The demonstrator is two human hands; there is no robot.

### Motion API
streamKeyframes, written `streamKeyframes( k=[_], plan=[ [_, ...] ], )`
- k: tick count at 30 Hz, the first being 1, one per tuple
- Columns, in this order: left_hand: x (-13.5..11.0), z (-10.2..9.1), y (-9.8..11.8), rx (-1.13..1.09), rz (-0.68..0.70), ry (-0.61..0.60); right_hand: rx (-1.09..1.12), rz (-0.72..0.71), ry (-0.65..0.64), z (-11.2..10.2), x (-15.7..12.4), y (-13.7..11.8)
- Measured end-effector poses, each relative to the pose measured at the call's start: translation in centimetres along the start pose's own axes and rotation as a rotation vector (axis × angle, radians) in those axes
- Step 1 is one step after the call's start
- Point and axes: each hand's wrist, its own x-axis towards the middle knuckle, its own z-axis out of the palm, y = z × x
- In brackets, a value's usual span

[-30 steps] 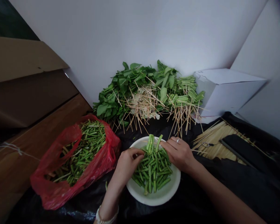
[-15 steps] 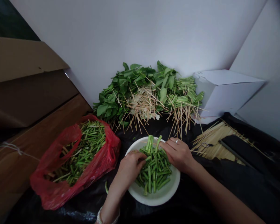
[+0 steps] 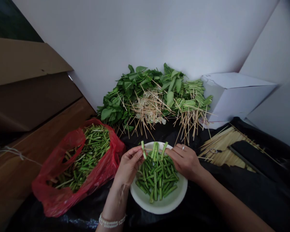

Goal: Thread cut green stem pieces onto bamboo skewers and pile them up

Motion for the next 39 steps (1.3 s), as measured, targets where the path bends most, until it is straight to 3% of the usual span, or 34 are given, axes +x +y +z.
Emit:
streamKeyframes(
  k=[12, 26, 39],
  plan=[
    [0.1, 0.2, -0.1, -0.023, 0.011, -0.01, -0.035, -0.019, -0.016, 0.2, 0.0, 0.0],
    [0.4, 0.0, -1.1, 0.1, 0.072, 0.039, 0.022, 0.002, -0.032, 0.4, -0.2, -0.2],
    [0.4, 0.7, -1.4, 0.189, 0.103, -0.042, 0.007, -0.031, -0.038, 0.4, 0.0, -0.2]
  ],
)
